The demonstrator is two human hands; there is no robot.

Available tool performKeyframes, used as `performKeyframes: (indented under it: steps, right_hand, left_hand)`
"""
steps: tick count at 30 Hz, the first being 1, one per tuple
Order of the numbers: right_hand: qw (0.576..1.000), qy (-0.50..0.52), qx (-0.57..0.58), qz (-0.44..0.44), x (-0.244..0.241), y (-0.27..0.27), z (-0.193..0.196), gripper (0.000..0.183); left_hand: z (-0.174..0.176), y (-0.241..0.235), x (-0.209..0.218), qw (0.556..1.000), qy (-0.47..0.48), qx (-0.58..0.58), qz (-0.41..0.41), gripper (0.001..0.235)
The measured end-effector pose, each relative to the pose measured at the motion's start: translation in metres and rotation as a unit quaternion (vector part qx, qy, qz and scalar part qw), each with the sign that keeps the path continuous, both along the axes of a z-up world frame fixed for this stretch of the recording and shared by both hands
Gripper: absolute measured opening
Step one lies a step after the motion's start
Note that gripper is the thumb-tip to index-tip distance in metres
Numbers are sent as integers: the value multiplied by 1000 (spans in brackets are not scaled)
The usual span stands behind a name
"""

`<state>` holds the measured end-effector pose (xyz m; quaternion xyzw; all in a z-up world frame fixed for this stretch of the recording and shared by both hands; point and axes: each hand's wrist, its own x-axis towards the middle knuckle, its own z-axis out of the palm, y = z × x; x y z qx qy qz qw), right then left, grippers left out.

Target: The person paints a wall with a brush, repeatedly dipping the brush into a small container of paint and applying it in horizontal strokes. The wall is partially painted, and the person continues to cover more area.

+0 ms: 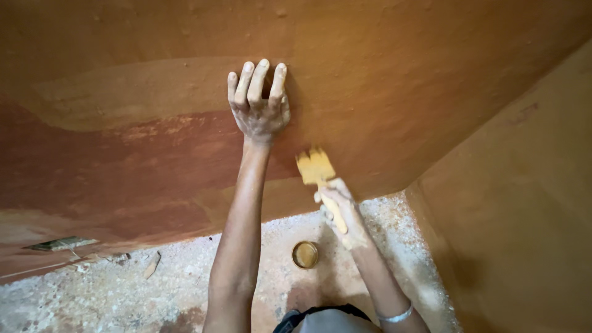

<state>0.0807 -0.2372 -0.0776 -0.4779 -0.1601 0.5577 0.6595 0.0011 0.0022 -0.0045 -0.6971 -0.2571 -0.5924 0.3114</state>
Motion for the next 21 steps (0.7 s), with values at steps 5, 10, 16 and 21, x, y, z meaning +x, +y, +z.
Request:
performKeyframes:
  steps: [5,10,16,21]
  right_hand:
    - [988,-22,153,-8,11,8,67,8]
    - [972,-12,235,-15,19,2,110,12]
    - [985,3,168,-21,15,12,47,11]
    - [998,47,11,-26,-4,-4,-7,6]
  left_hand:
    - [0,1,0,1000,-4,9,5,32]
    - [0,0,-1,1000,1,2,3,32]
    - [0,-1,-1,1000,-3,4,-6,32]
    - [4,-2,-2,1000,-4,8,-1,31]
